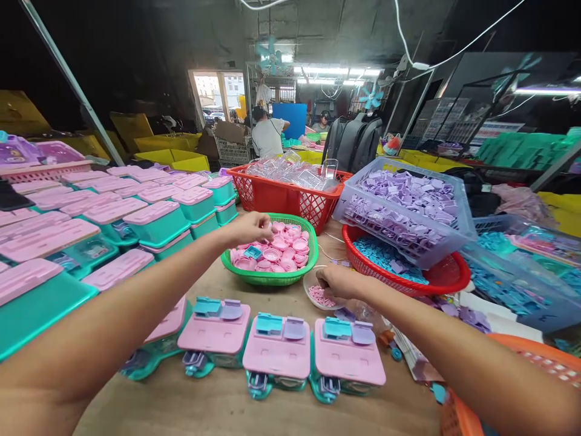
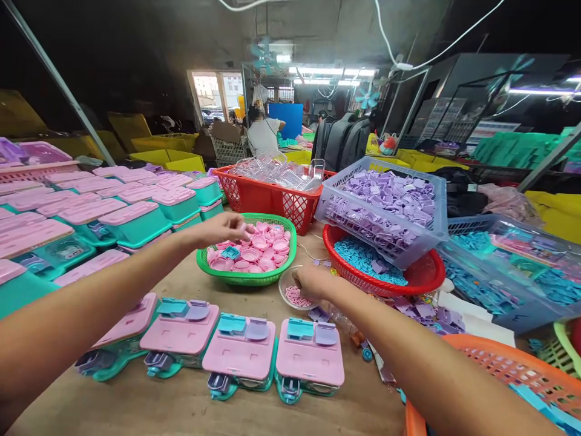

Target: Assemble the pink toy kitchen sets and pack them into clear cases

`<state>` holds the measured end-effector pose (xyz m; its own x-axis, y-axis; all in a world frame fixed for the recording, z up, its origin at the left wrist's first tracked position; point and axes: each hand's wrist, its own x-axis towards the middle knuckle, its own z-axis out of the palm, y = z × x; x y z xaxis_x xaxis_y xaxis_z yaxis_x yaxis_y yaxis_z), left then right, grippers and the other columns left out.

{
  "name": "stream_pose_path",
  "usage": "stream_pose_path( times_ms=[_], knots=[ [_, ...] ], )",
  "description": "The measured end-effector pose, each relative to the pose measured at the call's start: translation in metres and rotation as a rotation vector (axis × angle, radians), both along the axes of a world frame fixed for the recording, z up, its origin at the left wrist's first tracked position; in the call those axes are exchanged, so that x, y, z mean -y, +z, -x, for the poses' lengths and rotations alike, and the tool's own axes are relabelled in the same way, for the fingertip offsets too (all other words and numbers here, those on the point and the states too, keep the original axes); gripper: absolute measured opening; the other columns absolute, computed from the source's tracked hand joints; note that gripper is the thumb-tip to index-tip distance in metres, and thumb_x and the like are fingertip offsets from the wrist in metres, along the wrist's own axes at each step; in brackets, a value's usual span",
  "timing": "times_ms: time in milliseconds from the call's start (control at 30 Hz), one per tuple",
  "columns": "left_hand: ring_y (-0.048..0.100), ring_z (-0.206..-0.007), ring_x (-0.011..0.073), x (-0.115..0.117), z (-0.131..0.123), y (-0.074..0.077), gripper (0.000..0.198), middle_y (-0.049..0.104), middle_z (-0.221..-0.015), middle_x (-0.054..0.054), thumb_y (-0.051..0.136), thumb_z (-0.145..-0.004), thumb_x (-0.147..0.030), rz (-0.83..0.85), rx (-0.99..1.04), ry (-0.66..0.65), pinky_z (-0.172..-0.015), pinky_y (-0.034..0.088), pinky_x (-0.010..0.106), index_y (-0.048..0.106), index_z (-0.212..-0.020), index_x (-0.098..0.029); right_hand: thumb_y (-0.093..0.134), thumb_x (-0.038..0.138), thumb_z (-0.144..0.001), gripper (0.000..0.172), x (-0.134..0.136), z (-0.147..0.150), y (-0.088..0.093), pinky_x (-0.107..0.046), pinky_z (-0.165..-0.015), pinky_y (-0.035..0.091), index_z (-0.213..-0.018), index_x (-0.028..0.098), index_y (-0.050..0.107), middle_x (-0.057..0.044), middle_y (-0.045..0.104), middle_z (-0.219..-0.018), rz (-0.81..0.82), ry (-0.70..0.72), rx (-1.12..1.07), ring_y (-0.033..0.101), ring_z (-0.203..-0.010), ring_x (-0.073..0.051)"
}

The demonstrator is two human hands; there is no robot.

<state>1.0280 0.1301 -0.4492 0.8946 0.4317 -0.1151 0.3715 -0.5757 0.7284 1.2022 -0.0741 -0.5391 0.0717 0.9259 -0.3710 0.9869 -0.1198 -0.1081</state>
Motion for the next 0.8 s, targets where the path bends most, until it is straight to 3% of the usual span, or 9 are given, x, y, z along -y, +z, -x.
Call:
stream_pose_path(
  times_ms=[67, 167, 233, 300, 433, 533, 600, 700, 800],
  knots=[
    [0.063, -0.072, 0.0143, -0.001, 0.003, 0.018, 0.037, 0.064, -0.083, 0.005, 0.071, -0.065, -0.028, 0.205, 0.173, 0.119, -0.063, 0.048, 0.026, 0.036, -0.066, -0.018, 0.07, 0.015, -0.07, 0.023, -0.001, 0.002, 0.005, -0.024, -0.053, 0.033, -0.093, 0.017, 0.068, -0.006, 0.073, -0.089, -0.044, -0.009, -0.039, 0.064, -0.075, -0.018],
    [0.053, -0.059, 0.0089, 0.013, 0.02, 0.041, 0.037, 0.057, -0.069, 0.0, 0.075, -0.068, -0.035, 0.277, 0.312, 0.196, -0.055, 0.041, 0.022, 0.043, -0.067, -0.016, 0.064, 0.014, -0.077, 0.008, 0.0, 0.003, 0.019, -0.024, -0.056, 0.036, -0.084, 0.017, 0.067, -0.004, 0.072, -0.083, -0.11, -0.007, -0.08, 0.063, -0.073, -0.016],
    [0.05, -0.059, 0.0081, 0.035, 0.039, 0.048, 0.036, 0.055, -0.071, 0.0, 0.071, -0.075, -0.045, 0.312, 0.342, 0.174, -0.054, 0.04, 0.021, 0.051, -0.072, -0.015, 0.057, 0.012, -0.081, 0.008, 0.005, 0.003, 0.036, -0.022, -0.059, 0.041, -0.08, 0.016, 0.064, -0.003, 0.07, -0.079, -0.165, -0.063, -0.212, 0.063, -0.071, -0.014],
    [0.052, -0.064, 0.0093, 0.068, 0.062, 0.048, 0.035, 0.055, -0.074, 0.0, 0.068, -0.08, -0.048, 0.347, 0.359, 0.138, -0.056, 0.043, 0.022, 0.056, -0.079, -0.015, 0.056, 0.013, -0.084, 0.008, 0.017, 0.004, 0.059, -0.022, -0.061, 0.046, -0.081, 0.016, 0.063, -0.002, 0.068, -0.075, -0.219, -0.172, -0.477, 0.064, -0.068, -0.013],
    [0.053, -0.063, 0.0089, 0.147, 0.101, 0.024, 0.029, 0.057, -0.079, -0.001, 0.073, -0.077, -0.041, 0.491, 0.445, 0.144, -0.056, 0.046, 0.021, 0.057, -0.086, -0.019, 0.065, 0.032, -0.084, 0.015, 0.071, 0.022, 0.117, -0.024, -0.062, 0.052, -0.088, 0.018, 0.065, -0.001, 0.067, -0.076, -0.355, -0.282, -0.913, 0.061, -0.066, -0.012],
    [0.057, -0.06, 0.0091, 0.202, 0.12, -0.004, 0.034, 0.06, -0.081, -0.002, 0.076, -0.074, -0.039, 0.676, 0.503, 0.242, -0.052, 0.046, 0.021, 0.049, -0.085, -0.022, 0.072, 0.044, -0.078, 0.025, 0.132, 0.052, 0.155, -0.026, -0.061, 0.052, -0.088, 0.021, 0.069, -0.003, 0.068, -0.078, -0.461, -0.34, -0.961, 0.062, -0.067, -0.014],
    [0.058, -0.058, 0.0097, 0.231, 0.128, -0.024, 0.039, 0.061, -0.079, -0.002, 0.078, -0.073, -0.039, 0.767, 0.501, 0.297, -0.05, 0.045, 0.02, 0.047, -0.092, -0.024, 0.073, 0.045, -0.079, 0.023, 0.175, 0.079, 0.169, -0.028, -0.061, 0.053, -0.087, 0.024, 0.071, -0.004, 0.069, -0.079, -0.519, -0.39, -0.92, 0.063, -0.07, -0.016],
    [0.055, -0.055, 0.0085, 0.264, 0.139, -0.052, 0.048, 0.061, -0.077, -0.002, 0.079, -0.07, -0.041, 0.907, 0.426, 0.326, -0.046, 0.041, 0.019, 0.053, -0.107, -0.024, 0.069, 0.041, -0.084, 0.014, 0.229, 0.128, 0.163, -0.029, -0.061, 0.052, -0.089, 0.029, 0.072, -0.003, 0.069, -0.082, -0.597, -0.446, -0.857, 0.064, -0.073, -0.018],
    [0.052, -0.054, 0.0068, 0.287, 0.148, -0.077, 0.045, 0.058, -0.077, 0.0, 0.079, -0.067, -0.046, 1.022, 0.331, 0.352, -0.047, 0.038, 0.018, 0.063, -0.098, -0.019, 0.062, 0.036, -0.09, 0.011, 0.26, 0.177, 0.128, -0.03, -0.065, 0.052, -0.092, 0.031, 0.071, -0.002, 0.068, -0.083, -0.629, -0.516, -0.857, 0.063, -0.075, -0.018]
  ],
)
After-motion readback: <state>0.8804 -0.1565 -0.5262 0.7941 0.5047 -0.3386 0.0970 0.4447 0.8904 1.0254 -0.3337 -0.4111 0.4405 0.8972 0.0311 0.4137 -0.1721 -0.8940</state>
